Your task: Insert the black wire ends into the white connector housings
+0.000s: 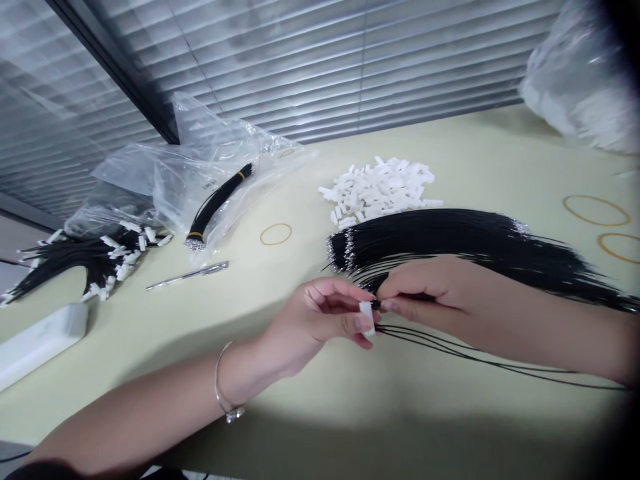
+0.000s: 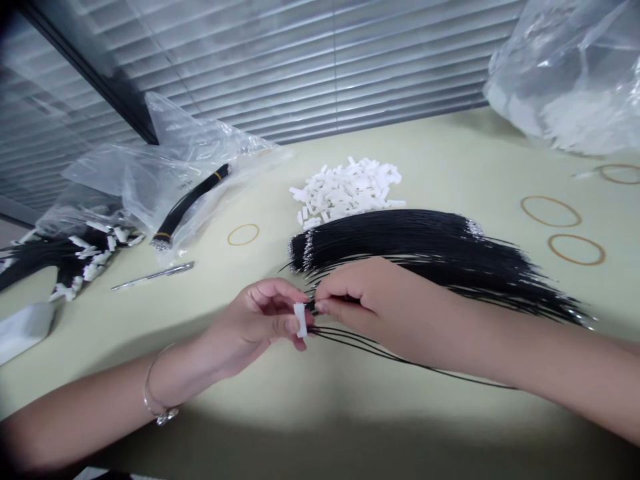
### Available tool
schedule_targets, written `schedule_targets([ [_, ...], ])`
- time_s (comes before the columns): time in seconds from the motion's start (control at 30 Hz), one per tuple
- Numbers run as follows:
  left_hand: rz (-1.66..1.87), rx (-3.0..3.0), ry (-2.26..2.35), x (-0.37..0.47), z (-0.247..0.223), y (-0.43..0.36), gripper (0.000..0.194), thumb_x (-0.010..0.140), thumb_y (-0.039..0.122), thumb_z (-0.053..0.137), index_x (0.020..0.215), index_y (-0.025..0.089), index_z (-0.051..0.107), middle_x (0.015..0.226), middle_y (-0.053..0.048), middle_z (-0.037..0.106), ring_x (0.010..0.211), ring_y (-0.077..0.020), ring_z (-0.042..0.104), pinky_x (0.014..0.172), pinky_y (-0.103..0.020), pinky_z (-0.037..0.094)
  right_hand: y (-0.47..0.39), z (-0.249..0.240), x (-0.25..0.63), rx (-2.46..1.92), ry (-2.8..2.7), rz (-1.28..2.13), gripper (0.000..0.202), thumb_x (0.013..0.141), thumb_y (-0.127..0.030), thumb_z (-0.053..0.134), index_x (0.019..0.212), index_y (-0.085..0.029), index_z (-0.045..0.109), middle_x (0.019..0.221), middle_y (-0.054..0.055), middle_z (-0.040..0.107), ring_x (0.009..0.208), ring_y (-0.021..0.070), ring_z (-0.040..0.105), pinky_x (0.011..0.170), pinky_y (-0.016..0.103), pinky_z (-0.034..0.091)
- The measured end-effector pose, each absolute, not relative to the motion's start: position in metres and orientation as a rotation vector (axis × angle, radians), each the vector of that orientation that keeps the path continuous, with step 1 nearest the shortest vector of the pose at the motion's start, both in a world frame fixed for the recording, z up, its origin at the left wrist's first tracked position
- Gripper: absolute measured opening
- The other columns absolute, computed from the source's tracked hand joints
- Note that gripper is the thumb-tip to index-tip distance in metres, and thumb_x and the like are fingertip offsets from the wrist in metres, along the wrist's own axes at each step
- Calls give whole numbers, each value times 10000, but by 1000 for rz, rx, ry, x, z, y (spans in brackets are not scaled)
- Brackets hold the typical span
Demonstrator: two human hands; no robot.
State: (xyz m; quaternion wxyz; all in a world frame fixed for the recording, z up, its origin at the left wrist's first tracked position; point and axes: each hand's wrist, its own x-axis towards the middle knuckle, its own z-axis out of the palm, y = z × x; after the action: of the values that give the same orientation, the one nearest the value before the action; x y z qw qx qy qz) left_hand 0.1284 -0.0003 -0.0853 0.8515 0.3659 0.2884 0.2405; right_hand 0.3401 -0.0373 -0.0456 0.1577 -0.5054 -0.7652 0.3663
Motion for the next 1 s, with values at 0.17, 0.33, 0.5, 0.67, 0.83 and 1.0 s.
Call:
schedule_targets([
  [0.17, 542, 777, 564, 128, -86, -1, 131, 713, 202, 873, 814, 204, 790, 772, -26, 773, 690, -117, 705, 638, -243, 617, -37, -43, 339, -1439, -2145, 1131, 353, 962, -397, 452, 769, -197, 670, 667, -14, 551, 614, 132, 450, 535, 262, 320],
  [0.33, 512, 793, 575, 127, -88, 1, 139, 691, 216, 891, 801, 227, 807, 757, -9, 777, 670, -94, 707, 679, -219, 606, -39, -42, 338, -1360, -2104, 1132, 332, 986, -374, 484, 783, -195, 677, 695, -14, 584, 650, 126, 501, 569, 258, 337],
  [0.5, 452, 814, 597, 126, -85, -2, 142, 669, 189, 900, 767, 232, 806, 756, -5, 789, 682, -89, 727, 698, -197, 599, -43, -48, 338, -1163, -2269, 871, 346, 1018, -264, 448, 717, -174, 593, 675, -15, 548, 633, 108, 484, 579, 247, 341],
  [0.67, 440, 804, 613, 126, -83, -5, 162, 637, 184, 916, 741, 228, 800, 762, 9, 794, 689, -90, 744, 725, -181, 602, -46, -55, 339, -1007, -2235, 794, 274, 998, -216, 504, 746, -180, 607, 659, -41, 541, 587, 73, 478, 529, 199, 334],
  [0.83, 445, 787, 594, 127, -88, -3, 157, 643, 171, 912, 733, 222, 793, 760, 8, 793, 694, -92, 748, 742, -193, 607, -45, -60, 333, -982, -2185, 782, 277, 986, -199, 515, 719, -174, 584, 641, -48, 523, 588, 60, 471, 530, 180, 333],
  [1.0, 474, 729, 555, 129, -90, -6, 136, 686, 178, 888, 774, 202, 787, 753, -5, 787, 684, -105, 739, 742, -252, 623, -45, -56, 336, -1099, -2197, 817, 324, 981, -224, 489, 668, -180, 557, 607, -43, 535, 564, 77, 462, 522, 201, 343],
])
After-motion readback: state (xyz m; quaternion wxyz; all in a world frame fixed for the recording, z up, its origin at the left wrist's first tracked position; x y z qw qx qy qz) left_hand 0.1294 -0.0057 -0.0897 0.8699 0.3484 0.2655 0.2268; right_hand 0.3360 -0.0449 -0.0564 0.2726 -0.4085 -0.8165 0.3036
